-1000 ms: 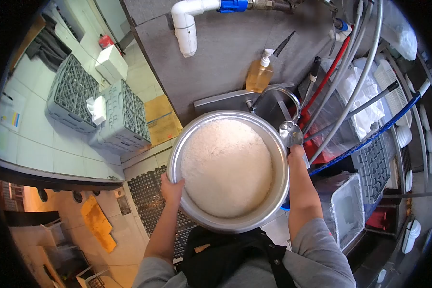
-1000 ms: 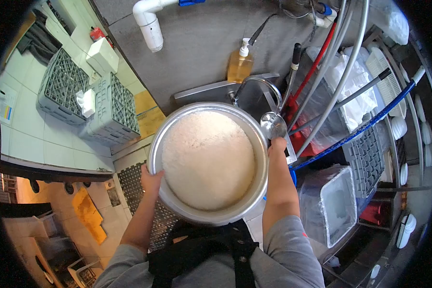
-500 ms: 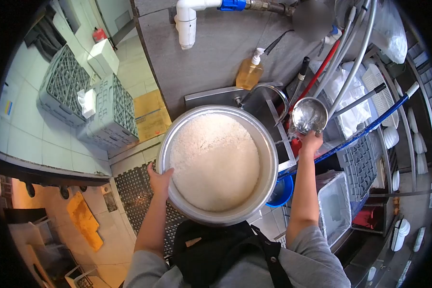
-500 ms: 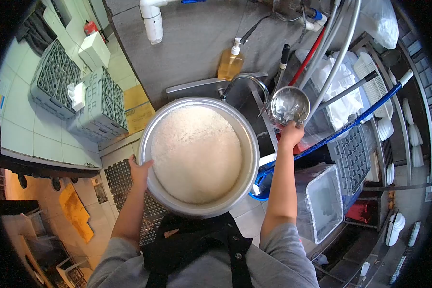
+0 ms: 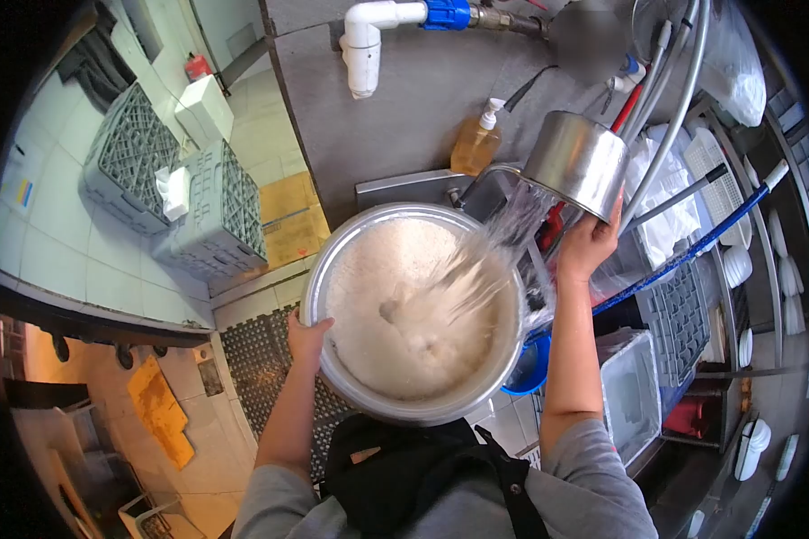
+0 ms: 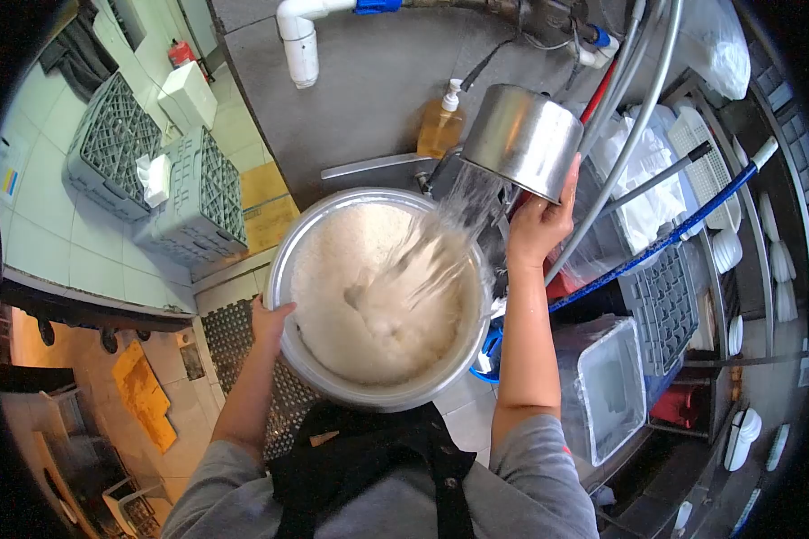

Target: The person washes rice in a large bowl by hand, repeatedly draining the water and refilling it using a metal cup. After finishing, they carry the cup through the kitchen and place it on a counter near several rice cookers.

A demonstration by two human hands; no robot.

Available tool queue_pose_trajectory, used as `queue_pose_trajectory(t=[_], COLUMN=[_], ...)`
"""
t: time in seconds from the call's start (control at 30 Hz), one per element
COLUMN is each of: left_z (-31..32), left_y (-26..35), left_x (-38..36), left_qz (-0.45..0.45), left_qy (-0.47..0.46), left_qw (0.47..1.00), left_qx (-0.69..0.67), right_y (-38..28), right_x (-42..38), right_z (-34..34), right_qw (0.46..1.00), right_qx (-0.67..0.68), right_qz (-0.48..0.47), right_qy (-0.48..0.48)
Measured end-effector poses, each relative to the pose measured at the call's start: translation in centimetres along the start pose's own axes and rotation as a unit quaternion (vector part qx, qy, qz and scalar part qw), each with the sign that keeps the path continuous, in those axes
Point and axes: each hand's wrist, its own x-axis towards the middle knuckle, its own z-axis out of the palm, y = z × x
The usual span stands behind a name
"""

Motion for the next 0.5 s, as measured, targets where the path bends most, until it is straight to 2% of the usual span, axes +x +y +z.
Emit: queue_pose_trajectory(t=[0.03, 0.07, 0.17, 0.23, 0.3, 0.37, 0.43, 0.5], left_z=[-0.1, -0.2, -0.4, 0.0, -0.2, -0.3, -0.4, -0.5], left_y=[0.0, 0.3, 0.4, -0.6, -0.1, 0.4, 0.7, 1.2], left_x=[0.0, -0.1, -0.3, 0.2, 0.0, -0.2, -0.2, -0.6], left_qz=[-0.003, 0.000, 0.005, 0.010, 0.003, -0.002, -0.001, -0.011], left_qy=[0.004, 0.002, -0.001, -0.008, 0.006, 0.011, 0.011, 0.011], left_qw=[1.000, 1.000, 1.000, 0.999, 1.000, 1.000, 0.999, 0.999], left_qx=[0.002, 0.008, 0.001, -0.036, 0.000, 0.022, 0.034, 0.032], right_y=[0.1, 0.7, 6.3, 9.4, 12.1, 19.0, 15.7, 17.3], right_x=[0.2, 0.1, -1.4, -3.1, -5.3, -8.4, -10.0, -12.3], right_z=[0.4, 0.6, 0.1, -0.5, -1.9, -4.2, -4.7, -4.0], right_qw=[1.000, 1.000, 0.981, 0.927, 0.872, 0.790, 0.743, 0.711], right_qx=[0.002, -0.006, 0.072, 0.168, 0.140, 0.123, 0.057, 0.005], right_qz=[-0.010, 0.024, 0.180, 0.325, 0.447, 0.597, 0.667, 0.703], right_qy=[0.005, 0.003, 0.008, 0.088, 0.141, 0.064, -0.002, -0.008])
